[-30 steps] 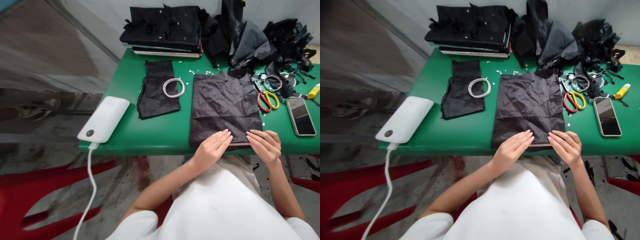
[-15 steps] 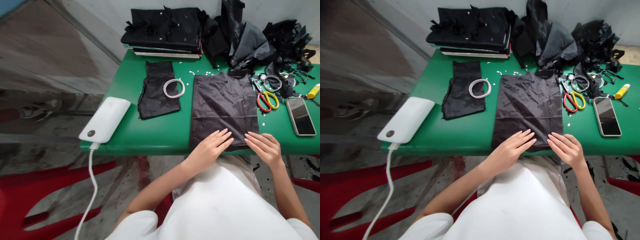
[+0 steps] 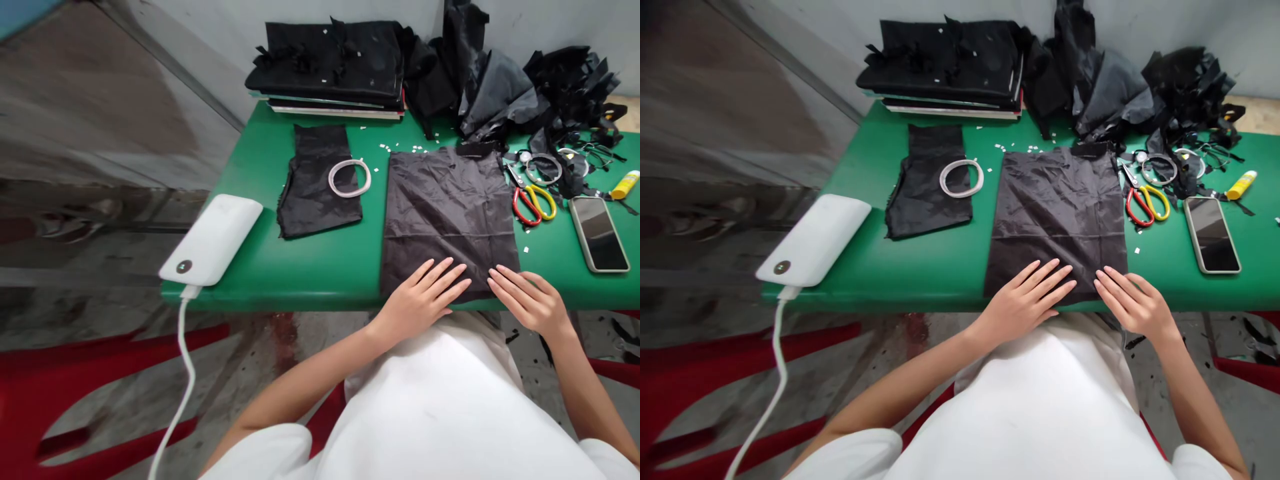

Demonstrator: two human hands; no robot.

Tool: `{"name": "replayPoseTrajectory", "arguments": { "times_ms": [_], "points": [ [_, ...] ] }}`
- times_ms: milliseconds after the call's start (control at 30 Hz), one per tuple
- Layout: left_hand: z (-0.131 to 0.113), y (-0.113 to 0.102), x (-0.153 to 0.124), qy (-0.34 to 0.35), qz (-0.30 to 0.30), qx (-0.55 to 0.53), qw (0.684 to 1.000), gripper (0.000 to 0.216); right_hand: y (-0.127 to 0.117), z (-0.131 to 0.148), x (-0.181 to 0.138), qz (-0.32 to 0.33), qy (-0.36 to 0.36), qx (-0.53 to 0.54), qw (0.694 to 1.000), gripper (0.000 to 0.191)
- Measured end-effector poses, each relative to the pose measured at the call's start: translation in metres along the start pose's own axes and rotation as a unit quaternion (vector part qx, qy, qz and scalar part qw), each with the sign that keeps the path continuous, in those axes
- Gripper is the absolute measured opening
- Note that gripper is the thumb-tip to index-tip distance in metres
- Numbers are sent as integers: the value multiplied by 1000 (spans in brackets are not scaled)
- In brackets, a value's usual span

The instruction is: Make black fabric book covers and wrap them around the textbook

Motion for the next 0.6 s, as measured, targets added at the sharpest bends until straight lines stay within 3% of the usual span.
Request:
{"name": "replayPoseTrajectory", "arguments": {
  "times_ms": [233, 600],
  "points": [
    [6, -15, 9, -26, 38, -69, 997, 63, 2, 0, -3, -41, 58, 47, 996, 41],
    [0, 3, 20, -21, 52, -64, 996, 76, 3, 2, -3, -84, 163, 57, 981, 41]
  ]
}}
Point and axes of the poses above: each hand's wrist, its own x-axis towards the middle knuckle, its own y-axis out of the palm, z = x × y, the point moved 9 cm from there along x, towards the middle knuckle, and after that the axes turned 3 degrees about z, right-handed, at the moved point
